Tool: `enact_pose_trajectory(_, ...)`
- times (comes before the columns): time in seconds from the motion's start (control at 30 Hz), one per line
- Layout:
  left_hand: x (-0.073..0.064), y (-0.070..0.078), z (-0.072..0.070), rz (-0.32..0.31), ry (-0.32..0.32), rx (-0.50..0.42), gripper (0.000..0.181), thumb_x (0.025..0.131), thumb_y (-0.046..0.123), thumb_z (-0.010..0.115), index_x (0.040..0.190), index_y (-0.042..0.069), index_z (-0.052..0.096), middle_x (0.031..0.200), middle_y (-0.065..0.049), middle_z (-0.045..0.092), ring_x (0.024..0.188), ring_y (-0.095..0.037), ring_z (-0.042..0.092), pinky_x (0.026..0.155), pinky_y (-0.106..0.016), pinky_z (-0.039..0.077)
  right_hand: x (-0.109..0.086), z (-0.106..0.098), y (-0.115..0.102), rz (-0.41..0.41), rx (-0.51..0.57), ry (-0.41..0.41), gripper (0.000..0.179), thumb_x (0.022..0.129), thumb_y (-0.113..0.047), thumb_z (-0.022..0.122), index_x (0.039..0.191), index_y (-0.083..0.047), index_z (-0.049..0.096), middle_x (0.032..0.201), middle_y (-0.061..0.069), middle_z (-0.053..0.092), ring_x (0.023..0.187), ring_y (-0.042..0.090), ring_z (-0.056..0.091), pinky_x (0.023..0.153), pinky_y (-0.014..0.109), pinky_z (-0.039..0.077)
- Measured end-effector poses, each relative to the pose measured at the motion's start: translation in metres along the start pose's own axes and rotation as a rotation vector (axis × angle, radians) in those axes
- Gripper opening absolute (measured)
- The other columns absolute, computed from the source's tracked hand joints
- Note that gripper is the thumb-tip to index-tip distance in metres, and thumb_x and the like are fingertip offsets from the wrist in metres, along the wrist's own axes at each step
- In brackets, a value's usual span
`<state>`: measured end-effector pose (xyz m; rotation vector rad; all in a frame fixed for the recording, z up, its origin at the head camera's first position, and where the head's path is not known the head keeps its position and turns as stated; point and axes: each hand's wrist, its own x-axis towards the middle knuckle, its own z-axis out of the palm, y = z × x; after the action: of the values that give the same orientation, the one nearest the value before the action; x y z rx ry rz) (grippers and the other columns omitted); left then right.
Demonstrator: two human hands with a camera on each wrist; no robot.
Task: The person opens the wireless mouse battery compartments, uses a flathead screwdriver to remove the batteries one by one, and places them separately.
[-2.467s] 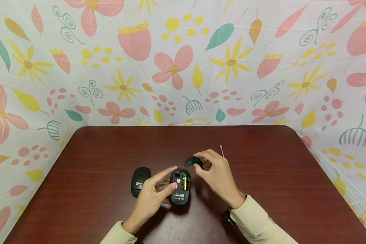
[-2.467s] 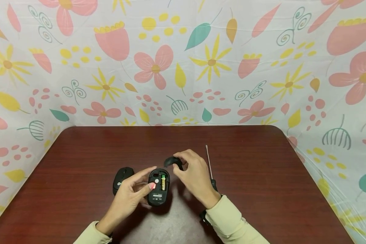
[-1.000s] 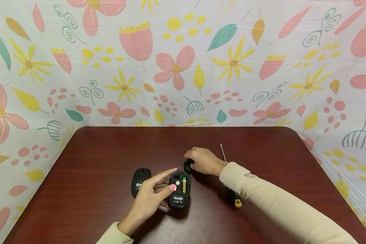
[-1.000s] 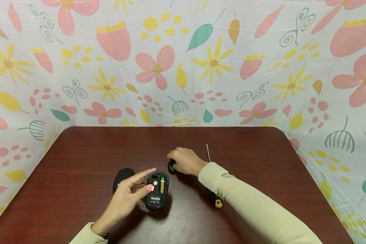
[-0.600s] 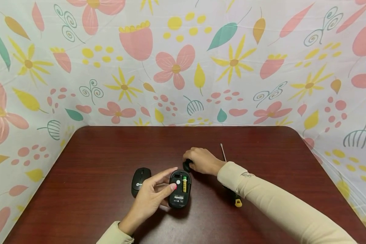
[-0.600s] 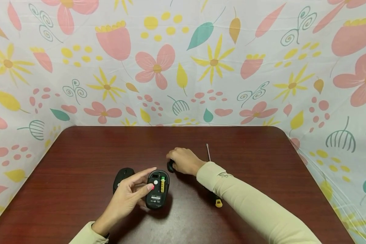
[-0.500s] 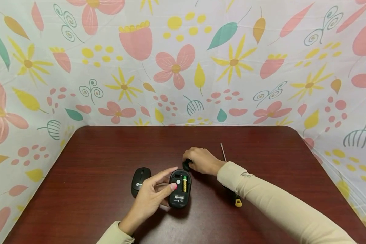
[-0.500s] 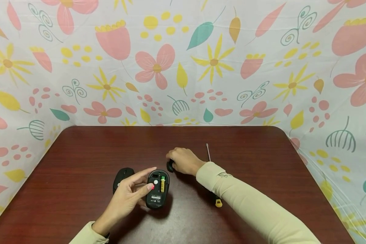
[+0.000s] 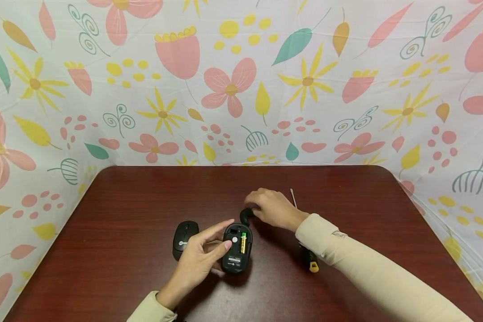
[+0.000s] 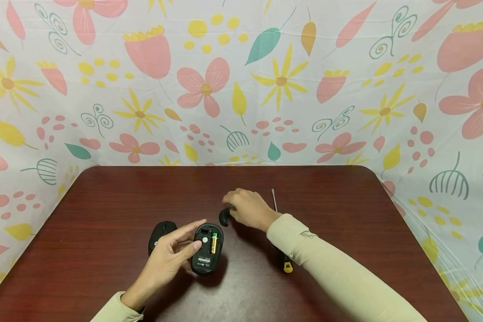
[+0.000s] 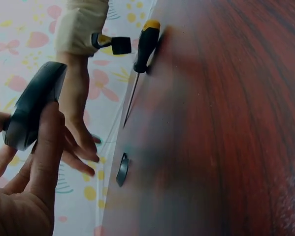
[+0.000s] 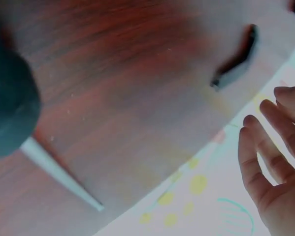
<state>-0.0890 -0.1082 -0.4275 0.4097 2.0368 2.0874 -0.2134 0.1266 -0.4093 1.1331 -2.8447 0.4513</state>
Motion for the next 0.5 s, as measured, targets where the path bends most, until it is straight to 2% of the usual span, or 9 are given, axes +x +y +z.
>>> enact_pose_trajectory(0.2,0.000,0.000,0.000,0.006,0.011,0.026,0.048,0.103,0.010,0.067,0.150,0.010,0.057,0.112,-0.026,0.068,0.091,-0.014,0.076,0.070,-0.035,0.068,-0.031,-0.013,-0.001,0.064,0.013,0.071,0.023,0.093,-0.007,0.076,0.117,-0.009,0.076,0.118,0.007,0.075,0.114,0.027,0.070,0.090,0.048,0.063)
enact_pose_trajectory(0.23,0.000,0.000,0.000,0.001,0.011,0.026,0.048,0.103,0.010,0.066,0.150,0.009,0.057,0.112,-0.026,0.068,0.091,-0.014,0.076,0.069,-0.036,0.068,-0.038,-0.015,-0.001,0.072,0.010,0.085,0.023,0.093,-0.007,0.076,0.116,-0.009,0.075,0.117,0.007,0.075,0.114,0.027,0.070,0.090,0.048,0.063)
enact_pose_trajectory(0.33,0.000,0.001,-0.001,-0.012,0.026,0.074,0.045,0.104,0.012,0.065,0.148,0.010,0.059,0.114,-0.025,0.069,0.085,-0.012,0.075,0.055,-0.040,0.066,-0.058,-0.019,-0.001,0.112,0.017,0.140,0.022,0.091,-0.005,0.077,0.113,-0.008,0.076,0.114,0.007,0.075,0.111,0.027,0.071,0.087,0.049,0.064)
enact_pose_trajectory(0.43,0.000,0.003,-0.002,-0.018,0.043,0.125,0.041,0.104,0.012,0.063,0.146,0.011,0.062,0.117,-0.024,0.071,0.074,-0.011,0.074,0.040,-0.040,0.058,-0.078,-0.020,-0.001,0.175,0.045,0.194,0.022,0.090,-0.003,0.078,0.111,-0.008,0.077,0.110,0.006,0.076,0.096,0.022,0.072,0.078,0.041,0.063)
enact_pose_trajectory(0.5,0.000,0.004,-0.002,-0.021,0.036,0.106,0.040,0.106,0.012,0.061,0.145,0.010,0.062,0.120,-0.026,0.070,0.070,-0.014,0.074,0.040,-0.042,0.058,-0.091,-0.020,-0.002,0.228,0.070,0.217,0.021,0.090,-0.002,0.077,0.110,-0.008,0.077,0.105,0.004,0.075,0.081,0.016,0.067,0.067,0.032,0.058)
